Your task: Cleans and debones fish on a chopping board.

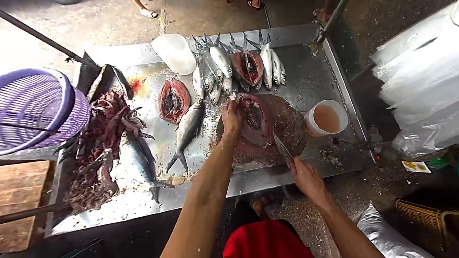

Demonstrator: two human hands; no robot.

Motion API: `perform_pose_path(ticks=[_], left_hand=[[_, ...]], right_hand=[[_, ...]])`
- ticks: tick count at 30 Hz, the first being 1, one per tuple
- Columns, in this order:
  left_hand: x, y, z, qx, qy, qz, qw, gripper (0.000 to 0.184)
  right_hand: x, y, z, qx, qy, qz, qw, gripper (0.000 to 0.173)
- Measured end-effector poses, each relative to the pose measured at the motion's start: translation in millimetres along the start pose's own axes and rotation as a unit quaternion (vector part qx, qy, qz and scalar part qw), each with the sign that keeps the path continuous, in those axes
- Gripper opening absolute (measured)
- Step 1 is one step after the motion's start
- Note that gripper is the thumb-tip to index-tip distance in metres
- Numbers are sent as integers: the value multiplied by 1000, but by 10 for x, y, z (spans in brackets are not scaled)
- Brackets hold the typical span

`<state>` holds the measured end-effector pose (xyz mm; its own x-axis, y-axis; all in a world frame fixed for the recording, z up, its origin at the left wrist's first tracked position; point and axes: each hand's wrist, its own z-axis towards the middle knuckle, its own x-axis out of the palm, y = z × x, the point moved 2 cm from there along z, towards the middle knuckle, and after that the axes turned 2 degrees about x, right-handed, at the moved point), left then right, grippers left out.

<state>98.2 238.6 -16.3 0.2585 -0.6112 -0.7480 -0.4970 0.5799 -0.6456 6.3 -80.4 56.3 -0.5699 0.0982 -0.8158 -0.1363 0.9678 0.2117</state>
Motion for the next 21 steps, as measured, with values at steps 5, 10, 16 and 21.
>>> perform_pose_path(ticks=[5,10,16,21], left_hand=[[2,96,63,18,2,-32,999,53],[54,134,110,25,0,-38,999,53],[85,151,120,41,-7,-24,999,52],[36,-13,257,78,-5,63,995,59]], right_hand=[[-237,789,499,7,35,-55,998,40],[-223,1029,713,23,58,-80,995,39],[-293,871,439,29,128,-122,984,38],[-441,382,-119,71,217,-128,965,36]])
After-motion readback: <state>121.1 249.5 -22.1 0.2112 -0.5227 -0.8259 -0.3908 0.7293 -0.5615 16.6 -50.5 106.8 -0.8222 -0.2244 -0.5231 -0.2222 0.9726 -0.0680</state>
